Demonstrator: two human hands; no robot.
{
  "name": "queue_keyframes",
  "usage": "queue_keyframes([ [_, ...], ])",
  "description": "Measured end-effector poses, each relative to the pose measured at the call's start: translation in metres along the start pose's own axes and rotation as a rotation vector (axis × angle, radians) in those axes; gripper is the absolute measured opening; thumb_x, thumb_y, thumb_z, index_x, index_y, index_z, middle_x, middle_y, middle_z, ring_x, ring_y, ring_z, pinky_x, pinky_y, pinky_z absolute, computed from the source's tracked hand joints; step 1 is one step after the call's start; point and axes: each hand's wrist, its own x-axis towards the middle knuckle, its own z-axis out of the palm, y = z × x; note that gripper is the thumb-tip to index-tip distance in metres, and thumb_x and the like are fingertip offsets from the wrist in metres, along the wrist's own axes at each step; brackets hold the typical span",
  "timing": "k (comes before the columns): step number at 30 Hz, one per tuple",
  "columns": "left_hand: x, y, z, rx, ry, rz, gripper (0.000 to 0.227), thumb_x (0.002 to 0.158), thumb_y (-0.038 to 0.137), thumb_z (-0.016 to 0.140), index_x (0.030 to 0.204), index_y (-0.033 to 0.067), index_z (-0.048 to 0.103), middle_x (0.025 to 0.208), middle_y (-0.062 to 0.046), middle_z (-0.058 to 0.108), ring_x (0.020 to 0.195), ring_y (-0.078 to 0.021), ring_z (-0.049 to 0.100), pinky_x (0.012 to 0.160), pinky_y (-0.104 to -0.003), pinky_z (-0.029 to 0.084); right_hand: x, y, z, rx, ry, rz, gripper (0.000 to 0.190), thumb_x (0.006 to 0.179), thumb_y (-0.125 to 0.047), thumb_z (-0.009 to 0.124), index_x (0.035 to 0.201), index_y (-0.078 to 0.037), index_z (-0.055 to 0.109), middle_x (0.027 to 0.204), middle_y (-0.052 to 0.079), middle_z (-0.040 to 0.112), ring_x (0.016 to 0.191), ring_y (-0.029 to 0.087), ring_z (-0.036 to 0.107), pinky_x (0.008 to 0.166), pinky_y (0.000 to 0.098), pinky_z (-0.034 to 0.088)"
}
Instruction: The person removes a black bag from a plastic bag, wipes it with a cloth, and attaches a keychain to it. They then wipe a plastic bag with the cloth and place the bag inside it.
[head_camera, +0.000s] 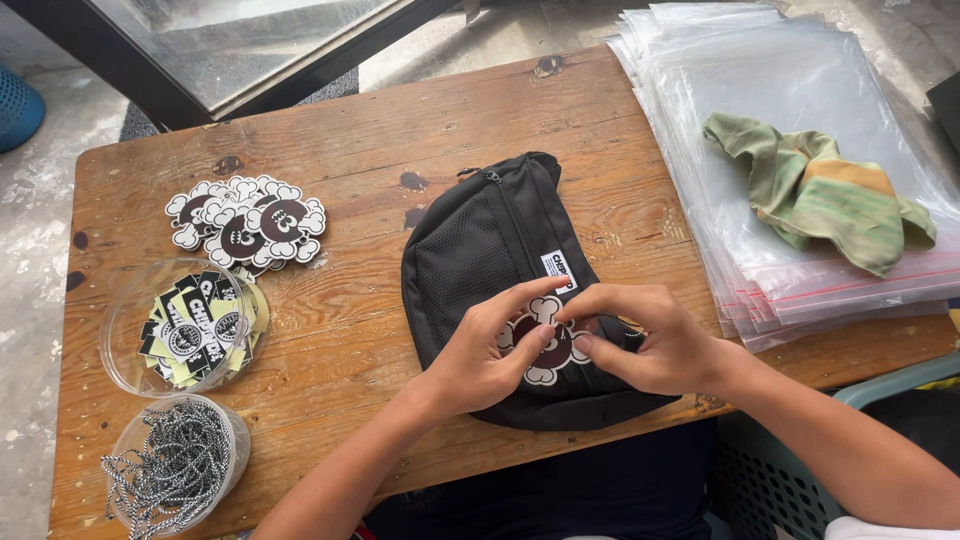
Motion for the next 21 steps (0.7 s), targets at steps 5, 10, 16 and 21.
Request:
queue_keyframes([
  [5,0.002,0.000,0.000,0.050,-0.022,0.010,0.047,0.096,0.005,0.057,0.143,0.0059,0.054,0.095,-0.018,0.072,0.086,-0.0281,0.071,0.073,-0.039,0.060,0.001,0.002,0.005,-0.065,0.014,0.150,0.014,0.091,-0.003,0.064,0.102,-0.005,0.072,0.072,0.008,0.072,0.064,0.014,0.066,0.065,0.0330,0.059],
  [10,-0.006,-0.012,0.002,0.080,-0.035,0.006,0.046,0.095,0.005,0.057,0.141,0.0037,0.056,0.097,-0.019,0.072,0.088,-0.0316,0.072,0.074,-0.041,0.060,-0.009,0.012,-0.004,0.247,-0.023,0.552,0.013,0.104,-0.014,0.046,0.106,-0.006,0.056,0.068,0.005,0.061,0.058,0.015,0.060,0.056,0.0296,0.054],
  [16,-0.007,-0.016,0.009,0.309,-0.064,0.085,0.043,0.088,0.008,0.060,0.131,0.0036,0.063,0.075,-0.015,0.063,0.070,-0.0312,0.064,0.063,-0.040,0.053,-0.009,-0.026,-0.024,-0.191,-0.021,0.634,0.012,0.105,-0.015,0.045,0.103,-0.008,0.054,0.057,0.007,0.057,0.050,0.018,0.051,0.047,0.0314,0.045],
  [21,-0.003,-0.028,0.013,0.665,-0.116,0.259,0.045,0.080,0.016,0.061,0.123,0.0063,0.068,0.068,-0.004,0.052,0.071,-0.0244,0.054,0.071,-0.035,0.042,-0.037,-0.030,-0.026,-0.562,-0.036,0.731,0.013,0.104,-0.026,0.045,0.105,-0.017,0.054,0.070,0.013,0.073,0.061,0.030,0.067,0.062,0.0437,0.052],
])
